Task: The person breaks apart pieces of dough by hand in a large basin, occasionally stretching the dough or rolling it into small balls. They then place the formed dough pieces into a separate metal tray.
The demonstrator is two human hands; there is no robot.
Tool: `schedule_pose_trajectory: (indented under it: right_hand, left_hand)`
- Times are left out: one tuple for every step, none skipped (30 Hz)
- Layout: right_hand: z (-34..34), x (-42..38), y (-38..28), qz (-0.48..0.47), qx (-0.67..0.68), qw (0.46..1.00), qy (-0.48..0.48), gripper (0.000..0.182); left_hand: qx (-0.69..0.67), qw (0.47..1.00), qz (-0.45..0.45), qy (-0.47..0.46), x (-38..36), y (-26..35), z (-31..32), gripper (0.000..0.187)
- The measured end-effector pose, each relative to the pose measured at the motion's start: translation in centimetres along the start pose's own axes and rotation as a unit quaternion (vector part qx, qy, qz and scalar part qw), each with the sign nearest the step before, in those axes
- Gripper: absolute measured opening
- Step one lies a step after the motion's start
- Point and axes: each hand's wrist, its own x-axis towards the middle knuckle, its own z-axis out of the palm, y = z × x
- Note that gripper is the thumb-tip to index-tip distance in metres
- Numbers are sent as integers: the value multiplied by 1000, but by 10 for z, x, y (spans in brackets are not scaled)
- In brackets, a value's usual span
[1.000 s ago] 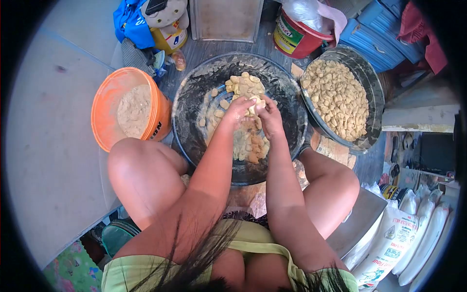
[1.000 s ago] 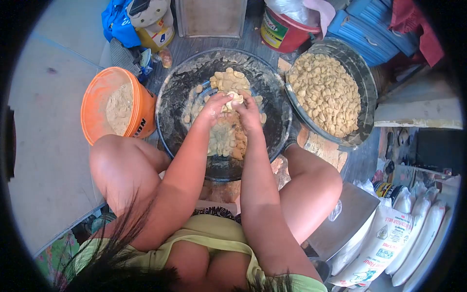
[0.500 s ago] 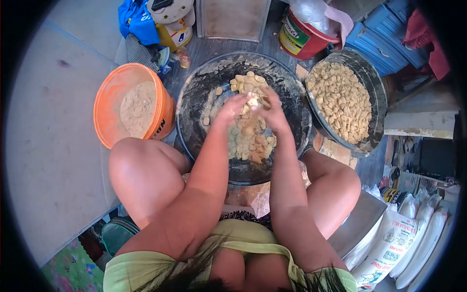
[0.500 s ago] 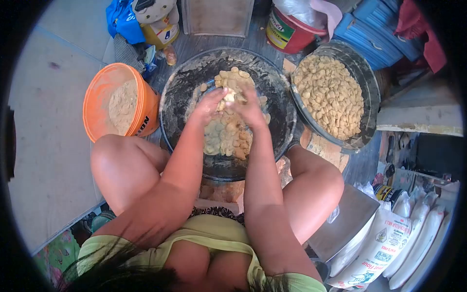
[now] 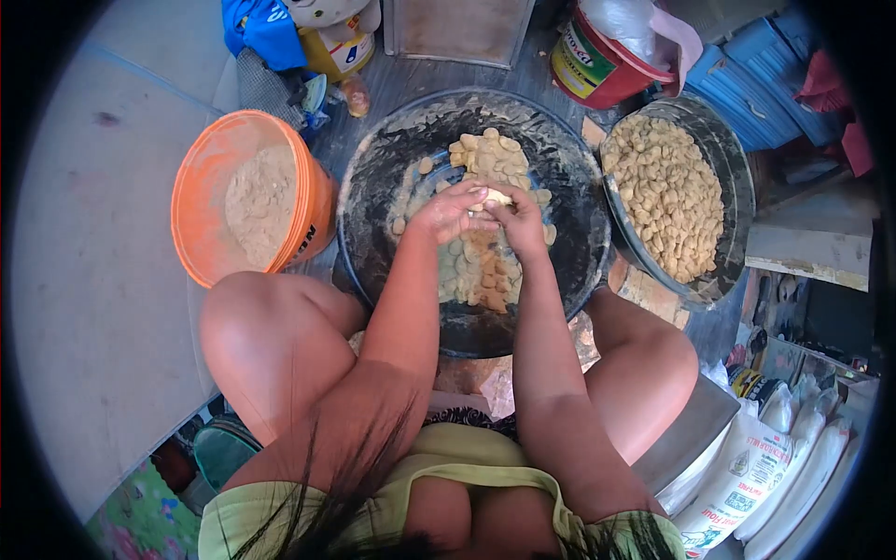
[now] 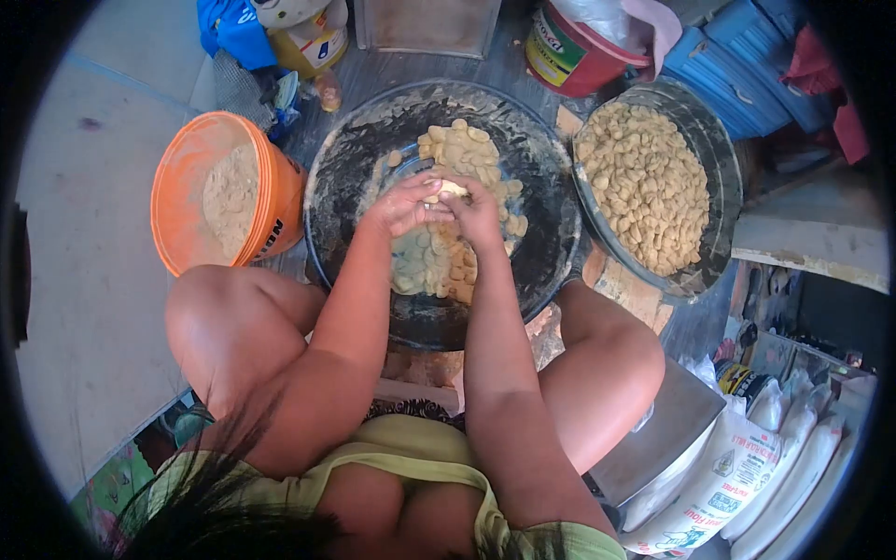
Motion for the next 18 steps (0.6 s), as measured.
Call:
schedule_pose_trajectory:
  right_hand:
    - [-1,1,8,-17,63,998,19,34]
    - [-2,2,16,-14,63,998,18,34]
    - [-4,3,24,21,117,989,93,28]
    - [-7,4,29,56,168,970,168,22]
    - [-12,5,33,60,166,970,168,22]
    - [-19,6,37,50,233,943,234,20]
    - [-27,8,40,41,296,906,299,20]
    - [-42,11,50,87,290,914,272,25]
    - [-59,12,56,127,219,953,167,29]
    - [-68,12,54,164,146,974,59,33]
    - [-71,16,54,190,113,974,46,35]
    - [-74,22,54,193,113,974,45,35]
    - [-74,31,47,203,98,970,96,34]
    - [-74,40,45,213,82,963,145,34]
    - [-79,53,55,204,74,959,185,35]
    - [-84,71,76,207,73,958,183,35]
    - [-90,93,106,134,-21,960,244,38]
    - [-96,113,128,60,-115,945,300,43]
  left_hand:
    - [-2,1000,-1,3,-1,1,-1,32]
    - [8,1000,-5,8,-2,2,-1,32]
    - [17,1000,-10,13,-1,2,-1,31]
    - [13,1000,-11,15,3,-1,-7,31]
    - [30,999,-7,31,7,-5,-19,32]
    - [47,998,-2,47,13,-10,-34,32]
    - [43,998,-4,50,17,-14,-50,32]
    - [64,995,0,72,18,-17,-66,33]
    - [87,992,5,94,20,-18,-80,34]
    - [85,992,2,97,20,-18,-87,34]
    - [184,979,-17,91,22,-18,-94,37]
    - [281,955,-36,83,25,-19,-101,41]
    - [280,956,-37,85,27,-19,-101,41]
    - [283,949,-61,120,30,-19,-101,42]
    - [286,942,-85,156,34,-19,-101,44]
    - [284,942,-87,158,38,-22,-105,44]
    - [248,937,-86,232,43,-26,-111,43]
    - [212,925,-86,305,48,-31,-118,43]
